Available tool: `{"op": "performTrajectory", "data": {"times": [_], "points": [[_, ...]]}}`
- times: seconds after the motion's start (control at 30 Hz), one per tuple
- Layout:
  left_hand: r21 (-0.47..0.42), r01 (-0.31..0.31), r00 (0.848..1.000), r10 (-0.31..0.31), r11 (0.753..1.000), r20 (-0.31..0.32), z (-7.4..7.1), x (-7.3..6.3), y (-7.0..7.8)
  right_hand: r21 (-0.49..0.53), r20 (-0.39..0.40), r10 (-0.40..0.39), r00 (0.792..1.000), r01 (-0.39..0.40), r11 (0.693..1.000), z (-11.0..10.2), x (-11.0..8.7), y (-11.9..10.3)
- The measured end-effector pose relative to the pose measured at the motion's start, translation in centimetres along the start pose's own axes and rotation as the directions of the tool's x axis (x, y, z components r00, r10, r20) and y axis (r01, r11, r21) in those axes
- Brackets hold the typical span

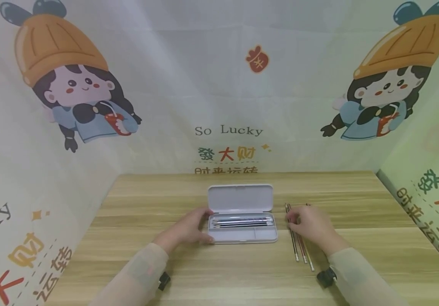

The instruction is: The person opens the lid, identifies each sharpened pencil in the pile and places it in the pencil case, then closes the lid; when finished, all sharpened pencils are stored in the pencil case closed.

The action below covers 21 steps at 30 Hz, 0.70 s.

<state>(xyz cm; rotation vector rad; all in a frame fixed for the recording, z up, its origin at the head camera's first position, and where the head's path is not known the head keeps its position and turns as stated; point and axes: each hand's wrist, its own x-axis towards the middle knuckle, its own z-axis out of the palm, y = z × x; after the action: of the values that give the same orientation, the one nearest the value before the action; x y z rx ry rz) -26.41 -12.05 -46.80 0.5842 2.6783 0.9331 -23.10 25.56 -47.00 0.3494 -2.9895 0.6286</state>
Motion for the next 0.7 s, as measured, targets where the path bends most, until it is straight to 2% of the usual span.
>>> {"op": "performTrajectory", "data": {"times": [0.2, 0.43, 0.7], "points": [[-0.005, 0.005, 1.000, -0.005, 1.000, -0.002, 0.14, 0.01, -0.02, -0.055, 0.023, 0.024, 0.999, -0.022, 0.998, 0.18, 0.29, -0.35], [-0.009, 0.005, 1.000, -0.005, 1.000, -0.004, 0.06, 0.00, 0.07, -0.049, 0.035, 0.060, 0.998, -0.058, 0.997, 0.45, 0.43, -0.45], [-0.008, 0.004, 1.000, -0.004, 1.000, -0.003, 0.14, 0.06, -0.02, -0.042, 0.012, 0.104, 0.994, -0.104, 0.994, 0.47, 0.40, -0.83]]}}
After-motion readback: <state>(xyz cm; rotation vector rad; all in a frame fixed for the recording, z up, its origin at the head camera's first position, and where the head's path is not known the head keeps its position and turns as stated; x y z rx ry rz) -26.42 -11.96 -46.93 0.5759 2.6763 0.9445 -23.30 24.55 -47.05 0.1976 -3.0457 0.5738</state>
